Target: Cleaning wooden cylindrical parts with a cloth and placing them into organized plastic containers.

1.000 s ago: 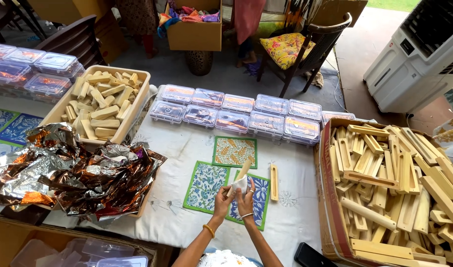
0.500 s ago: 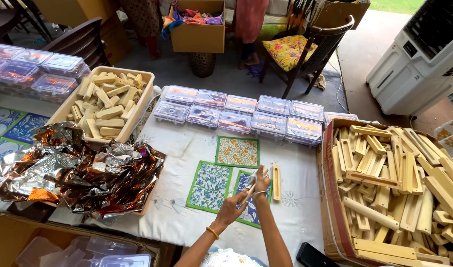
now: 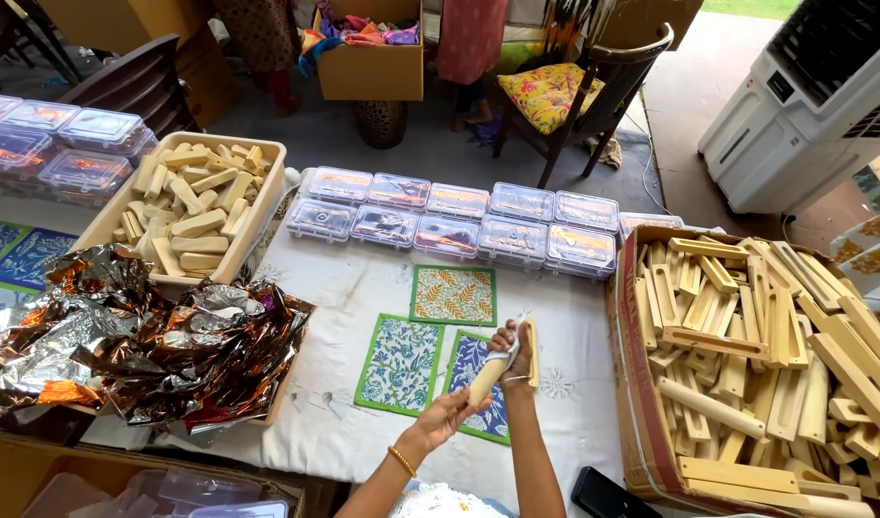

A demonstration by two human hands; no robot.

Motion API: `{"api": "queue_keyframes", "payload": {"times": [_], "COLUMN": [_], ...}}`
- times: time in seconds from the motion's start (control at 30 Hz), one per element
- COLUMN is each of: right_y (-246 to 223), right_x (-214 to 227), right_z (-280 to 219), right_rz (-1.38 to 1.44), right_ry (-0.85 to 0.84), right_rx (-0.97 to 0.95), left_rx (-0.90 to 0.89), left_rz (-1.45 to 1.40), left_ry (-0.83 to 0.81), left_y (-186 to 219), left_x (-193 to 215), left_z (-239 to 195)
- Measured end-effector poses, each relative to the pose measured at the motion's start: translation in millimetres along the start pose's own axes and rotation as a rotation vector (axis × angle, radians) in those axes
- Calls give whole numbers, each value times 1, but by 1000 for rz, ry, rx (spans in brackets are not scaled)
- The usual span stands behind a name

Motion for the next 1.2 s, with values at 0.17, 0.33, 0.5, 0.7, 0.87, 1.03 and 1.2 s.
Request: {"api": "queue_keyframes", "payload": {"times": [0.17, 0.33, 0.5, 0.7, 0.87, 1.03, 1.2], "right_y": [39, 14, -12, 29, 37, 9, 13], "right_x": [11, 42, 35, 31, 29, 24, 48], "right_z": [-9, 2, 1, -5, -7, -5, -1], "right_rz": [-150, -359, -252, -198, -435, -411, -279], "right_ry": [80, 269, 258, 296, 322, 358, 378], "right_rx": [-112, -58, 22, 44, -129, 30, 88], "left_rx": [-90, -60, 13, -135, -98, -297, -747], "left_rz": [41, 415, 558, 534, 492, 1191, 2010], "left_ry": [57, 16, 69, 74, 96, 311, 342], "left_y": [14, 20, 9, 19, 22, 32, 23], "left_x": [20, 16, 16, 22, 18, -25, -35], "left_z": [24, 3, -23, 4, 5, -25, -28]}}
Point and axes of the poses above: each hand's wrist, its own z-axis towards the middle knuckle, its own x-axis out of the back of the hand, y = z × x, the point moved 4 cm from there along z, towards the middle knuckle, and after that the axes turned 1 degree about -y, right-handed, at the moved point
